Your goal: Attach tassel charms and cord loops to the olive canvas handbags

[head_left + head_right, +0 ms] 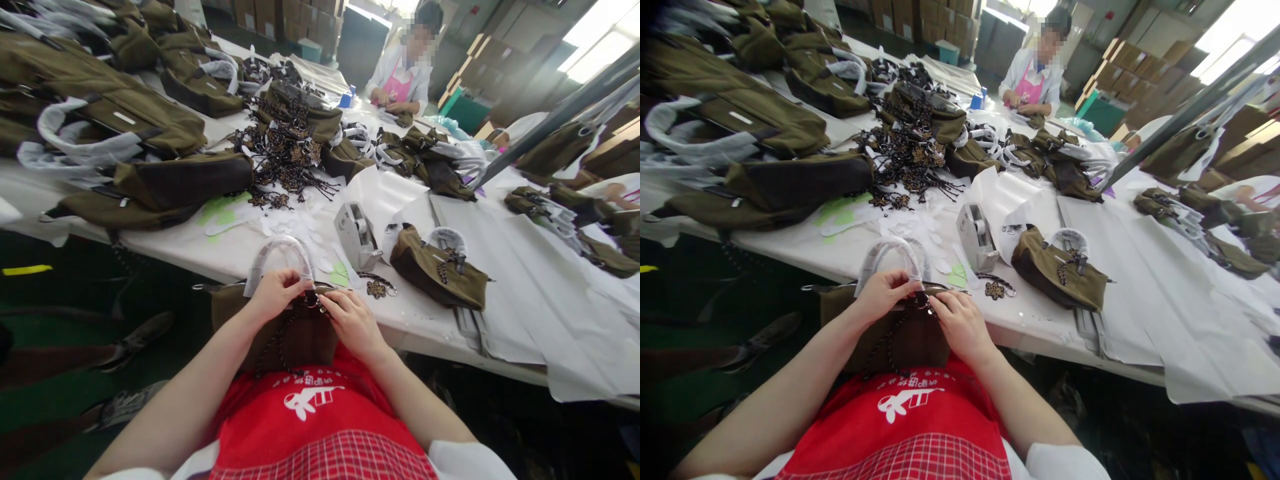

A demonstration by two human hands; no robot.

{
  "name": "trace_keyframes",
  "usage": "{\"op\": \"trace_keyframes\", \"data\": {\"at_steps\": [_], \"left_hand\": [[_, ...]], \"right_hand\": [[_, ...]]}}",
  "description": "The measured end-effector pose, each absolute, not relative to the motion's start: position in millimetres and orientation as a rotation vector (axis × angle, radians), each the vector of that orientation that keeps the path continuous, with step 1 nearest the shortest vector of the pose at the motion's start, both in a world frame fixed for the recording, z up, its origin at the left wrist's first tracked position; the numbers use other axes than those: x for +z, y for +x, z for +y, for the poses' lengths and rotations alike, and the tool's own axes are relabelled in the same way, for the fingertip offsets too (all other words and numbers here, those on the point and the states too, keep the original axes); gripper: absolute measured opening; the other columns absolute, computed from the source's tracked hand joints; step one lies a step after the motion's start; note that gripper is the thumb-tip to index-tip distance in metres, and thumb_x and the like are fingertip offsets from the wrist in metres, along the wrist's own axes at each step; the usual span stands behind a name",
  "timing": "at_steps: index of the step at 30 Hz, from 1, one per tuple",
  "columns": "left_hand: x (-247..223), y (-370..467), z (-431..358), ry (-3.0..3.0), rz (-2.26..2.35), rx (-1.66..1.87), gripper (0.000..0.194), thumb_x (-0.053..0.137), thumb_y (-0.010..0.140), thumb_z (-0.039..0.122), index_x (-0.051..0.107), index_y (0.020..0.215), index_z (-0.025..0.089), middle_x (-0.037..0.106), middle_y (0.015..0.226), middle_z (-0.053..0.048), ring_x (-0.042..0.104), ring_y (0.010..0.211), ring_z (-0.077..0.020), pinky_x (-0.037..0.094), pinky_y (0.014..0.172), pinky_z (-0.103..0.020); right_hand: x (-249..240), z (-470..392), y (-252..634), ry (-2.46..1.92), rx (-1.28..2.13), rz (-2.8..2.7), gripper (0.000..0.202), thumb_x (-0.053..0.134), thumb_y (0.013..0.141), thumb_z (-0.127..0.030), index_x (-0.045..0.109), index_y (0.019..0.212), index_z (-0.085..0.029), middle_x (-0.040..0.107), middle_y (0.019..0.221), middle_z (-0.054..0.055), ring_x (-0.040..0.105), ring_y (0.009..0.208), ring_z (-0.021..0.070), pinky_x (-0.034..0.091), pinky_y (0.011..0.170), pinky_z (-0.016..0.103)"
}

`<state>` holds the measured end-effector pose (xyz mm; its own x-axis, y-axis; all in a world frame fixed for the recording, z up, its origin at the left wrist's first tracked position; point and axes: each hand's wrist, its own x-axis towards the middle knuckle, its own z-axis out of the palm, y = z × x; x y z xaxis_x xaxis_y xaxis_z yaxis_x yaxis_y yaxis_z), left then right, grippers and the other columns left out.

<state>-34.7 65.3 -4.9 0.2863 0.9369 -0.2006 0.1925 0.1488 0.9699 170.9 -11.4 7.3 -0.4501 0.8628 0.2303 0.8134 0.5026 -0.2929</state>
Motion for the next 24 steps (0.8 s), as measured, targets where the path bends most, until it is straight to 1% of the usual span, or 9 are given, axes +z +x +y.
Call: {"op": "trace_keyframes", "data": {"at_steps": [5,10,14,16,18,19,21,23,24], "left_hand": [[-9.5,-38.3,64.5,1.450,1.267,0.761,0.042,0.068,0.074,0.056,0.060,0.062,0.017,0.059,0.053,0.002,0.052,0.049,-0.0112,0.040,0.047,-0.022],[-9.7,-39.5,63.1,1.526,1.251,0.691,0.042,0.068,0.074,0.058,0.064,0.065,0.016,0.060,0.053,0.003,0.051,0.049,-0.0109,0.038,0.047,-0.022],[-11.5,-37.8,64.5,1.588,1.207,0.641,0.041,0.069,0.073,0.055,0.064,0.062,0.016,0.058,0.050,0.003,0.047,0.047,-0.0102,0.035,0.047,-0.022],[-13.3,-36.8,66.5,1.614,1.208,0.643,0.038,0.068,0.074,0.053,0.066,0.062,0.017,0.059,0.051,0.002,0.048,0.048,-0.0111,0.036,0.047,-0.022],[-10.1,-36.5,66.8,1.627,1.242,0.650,0.033,0.069,0.073,0.050,0.070,0.069,0.018,0.063,0.055,0.000,0.052,0.051,-0.0134,0.040,0.050,-0.024],[-4.7,-37.0,65.2,1.640,1.278,0.667,0.031,0.069,0.073,0.048,0.072,0.076,0.018,0.065,0.059,-0.001,0.055,0.053,-0.0148,0.043,0.052,-0.025],[15.5,-39.6,56.5,1.669,1.334,0.760,0.034,0.069,0.075,0.045,0.073,0.092,0.017,0.070,0.072,-0.004,0.060,0.060,-0.0175,0.049,0.059,-0.028],[45.0,-44.3,41.0,1.678,1.265,0.892,0.039,0.064,0.080,0.045,0.070,0.108,0.018,0.072,0.089,-0.008,0.065,0.073,-0.0206,0.053,0.068,-0.031],[60.2,-47.2,32.0,1.657,1.152,0.943,0.039,0.062,0.083,0.045,0.069,0.111,0.020,0.072,0.098,-0.009,0.067,0.082,-0.0225,0.055,0.073,-0.032]], "right_hand": [[6.5,-17.1,165.3,-1.378,0.256,-2.360,0.032,0.054,0.096,-0.018,0.061,0.127,-0.020,0.068,0.114,0.009,0.058,0.104,0.0248,0.050,0.095,0.042],[7.3,-14.8,162.8,-1.351,0.277,-2.326,0.029,0.054,0.096,-0.017,0.063,0.122,-0.020,0.069,0.110,0.009,0.059,0.100,0.0241,0.051,0.092,0.041],[5.8,-15.9,162.4,-1.323,0.311,-2.312,0.026,0.054,0.095,-0.016,0.065,0.118,-0.020,0.070,0.106,0.009,0.060,0.096,0.0228,0.051,0.088,0.039],[4.7,-17.3,162.6,-1.327,0.341,-2.301,0.026,0.055,0.094,-0.016,0.066,0.117,-0.021,0.070,0.106,0.009,0.060,0.096,0.0223,0.051,0.088,0.039],[5.0,-18.8,163.2,-1.332,0.384,-2.294,0.025,0.058,0.093,-0.020,0.066,0.116,-0.021,0.070,0.107,0.009,0.060,0.097,0.0227,0.051,0.089,0.039],[6.0,-19.5,163.7,-1.330,0.410,-2.296,0.026,0.061,0.092,-0.023,0.065,0.117,-0.020,0.070,0.108,0.009,0.060,0.098,0.0232,0.051,0.089,0.040],[9.4,-20.9,165.0,-1.325,0.470,-2.296,0.030,0.065,0.089,-0.032,0.065,0.117,-0.020,0.069,0.109,0.010,0.060,0.100,0.0240,0.051,0.090,0.041],[13.8,-21.9,166.0,-1.317,0.521,-2.288,0.031,0.066,0.088,-0.038,0.066,0.113,-0.020,0.069,0.108,0.009,0.061,0.100,0.0238,0.051,0.090,0.040],[15.8,-22.2,166.2,-1.317,0.529,-2.288,0.028,0.065,0.089,-0.039,0.067,0.110,-0.020,0.070,0.106,0.009,0.062,0.099,0.0234,0.051,0.090,0.040]]}}
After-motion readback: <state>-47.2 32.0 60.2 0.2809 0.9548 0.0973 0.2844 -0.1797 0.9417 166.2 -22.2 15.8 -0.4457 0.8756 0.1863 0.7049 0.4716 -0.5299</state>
